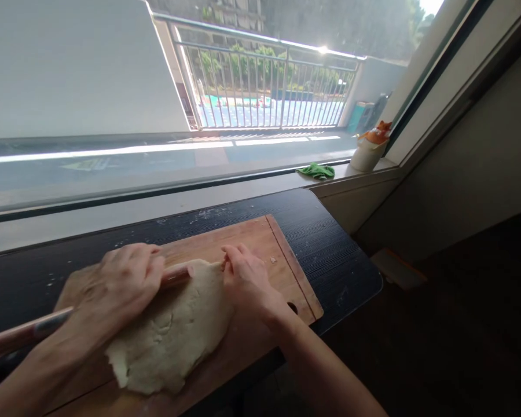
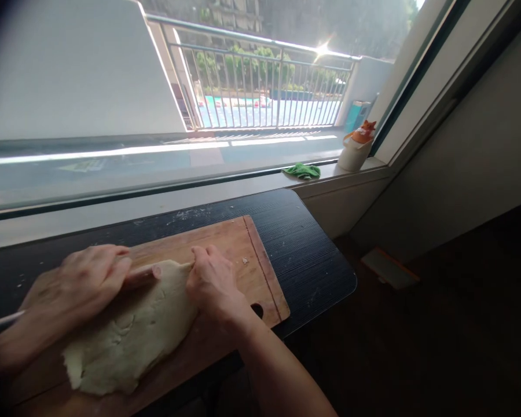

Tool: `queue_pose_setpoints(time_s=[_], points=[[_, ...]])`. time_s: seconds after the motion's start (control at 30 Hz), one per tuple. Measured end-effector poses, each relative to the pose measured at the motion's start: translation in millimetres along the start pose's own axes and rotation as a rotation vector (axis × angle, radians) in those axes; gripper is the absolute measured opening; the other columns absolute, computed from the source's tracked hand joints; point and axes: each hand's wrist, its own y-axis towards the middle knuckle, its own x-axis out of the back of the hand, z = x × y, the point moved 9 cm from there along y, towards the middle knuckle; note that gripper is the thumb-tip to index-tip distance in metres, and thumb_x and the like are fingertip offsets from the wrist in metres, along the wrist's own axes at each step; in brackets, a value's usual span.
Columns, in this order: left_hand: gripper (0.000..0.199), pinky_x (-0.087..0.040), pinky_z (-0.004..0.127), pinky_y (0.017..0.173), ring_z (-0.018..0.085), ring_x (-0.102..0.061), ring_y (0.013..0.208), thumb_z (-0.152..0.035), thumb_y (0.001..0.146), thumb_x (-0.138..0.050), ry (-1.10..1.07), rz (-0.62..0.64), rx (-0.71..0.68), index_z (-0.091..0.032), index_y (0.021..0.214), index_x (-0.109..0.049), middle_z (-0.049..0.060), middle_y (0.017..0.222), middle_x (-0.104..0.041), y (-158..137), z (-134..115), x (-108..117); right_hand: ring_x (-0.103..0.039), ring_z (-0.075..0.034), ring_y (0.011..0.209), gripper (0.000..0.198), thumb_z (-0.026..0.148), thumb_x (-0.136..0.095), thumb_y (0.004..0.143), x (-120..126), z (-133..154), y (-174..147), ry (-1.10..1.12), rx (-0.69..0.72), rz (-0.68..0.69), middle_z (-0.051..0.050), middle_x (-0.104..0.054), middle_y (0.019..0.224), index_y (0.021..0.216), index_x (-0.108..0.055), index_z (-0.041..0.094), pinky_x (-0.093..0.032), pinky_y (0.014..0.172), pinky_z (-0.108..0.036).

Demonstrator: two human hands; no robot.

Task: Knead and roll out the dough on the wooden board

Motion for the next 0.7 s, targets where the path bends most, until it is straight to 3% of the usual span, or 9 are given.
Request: queue_pose_setpoints(time_s=[0.07,0.1,0.17,0.23,0.33,0.5,0.57,0.7], points=[[0.056,-0.029,0.042,0.108,0.028,-0.044,0.124,-0.045,0.09,-0.026,0.061,0.133,-0.006,-0.009,0.127,-0.048,0.013,0.132,-0.052,24.2,-11.7,-19.1,-0.059,-0.019,0.095,0.037,0.019,-0.036,0.091,0.0,0.5,-0.4,-0.026,-0.014,-0.03,-0.008,-0.059,0.111,0.126,-0.048,0.02,-0.046,0.081,-0.033],[0.058,-0.027,0.043,0.109,0.028,-0.04,0.129,-0.047,0.09,-0.025,0.085,0.134,0.046,-0.01,0.131,-0.046,0.013,0.137,-0.048,37.1,-12.3,-21.6,-0.059,-0.019,0.096,0.037,0.019,-0.036,0.091,0.4,1.3,-0.8,-0.028,-0.013,-0.044,-0.008,-0.059,0.111,0.126,-0.047,0.019,-0.046,0.08,-0.033],[0.061,-0.026,0.046,0.109,0.029,-0.035,0.133,-0.046,0.091,-0.023,0.115,0.181,0.138,-0.009,0.135,-0.041,0.014,0.143,-0.042,58.5,-9.6,-26.9,-0.058,-0.019,0.096,0.037,0.018,-0.035,0.091,1.4,2.7,-1.9,-0.022,-0.009,-0.064,-0.008,-0.059,0.111,0.127,-0.047,0.018,-0.046,0.08,-0.032],[0.059,-0.026,0.046,0.109,0.03,-0.032,0.135,-0.041,0.09,-0.026,0.152,0.231,0.103,-0.006,0.134,-0.044,0.016,0.145,-0.039,67.9,-12.9,-28.5,-0.058,-0.018,0.095,0.036,0.018,-0.035,0.091,1.9,2.9,-3.0,-0.014,-0.01,-0.072,-0.008,-0.059,0.11,0.125,-0.048,0.017,-0.046,0.08,-0.031],[0.055,-0.027,0.047,0.108,0.03,-0.032,0.136,-0.036,0.09,-0.026,0.179,0.252,0.036,-0.007,0.133,-0.046,0.016,0.145,-0.039,43.8,-23.5,-23.8,-0.058,-0.018,0.094,0.033,0.018,-0.037,0.091,1.9,3.1,-4.4,-0.004,-0.002,-0.07,-0.007,-0.059,0.108,0.12,-0.052,0.018,-0.045,0.079,-0.03],[0.055,-0.018,0.051,0.112,0.026,-0.024,0.14,-0.037,0.093,-0.022,0.165,0.101,-0.007,-0.013,0.139,-0.04,0.008,0.148,-0.036,-21.8,-46.1,-5.8,-0.058,-0.017,0.092,0.032,0.018,-0.04,0.089,1.3,7.7,-6.9,0.01,0.049,-0.051,-0.006,-0.06,0.106,0.118,-0.054,0.018,-0.045,0.079,-0.029],[0.055,-0.018,0.052,0.111,0.027,-0.026,0.139,-0.036,0.093,-0.021,0.167,0.117,0.035,-0.011,0.137,-0.042,0.01,0.147,-0.037,-14.9,-37.9,-7.4,-0.058,-0.017,0.093,0.032,0.018,-0.04,0.089,1.3,9.2,-7.3,0.007,0.061,-0.051,-0.006,-0.06,0.105,0.117,-0.055,0.019,-0.045,0.079,-0.028],[0.054,-0.022,0.06,0.106,0.032,-0.026,0.138,-0.034,0.091,-0.024,0.169,0.24,0.116,-0.009,0.135,-0.044,0.013,0.146,-0.037,32.6,-7.8,-19.8,-0.057,-0.017,0.093,0.031,0.018,-0.041,0.088,1.1,9.6,-8.2,0.01,0.07,-0.072,-0.006,-0.06,0.104,0.115,-0.057,0.019,-0.044,0.079,-0.028]])
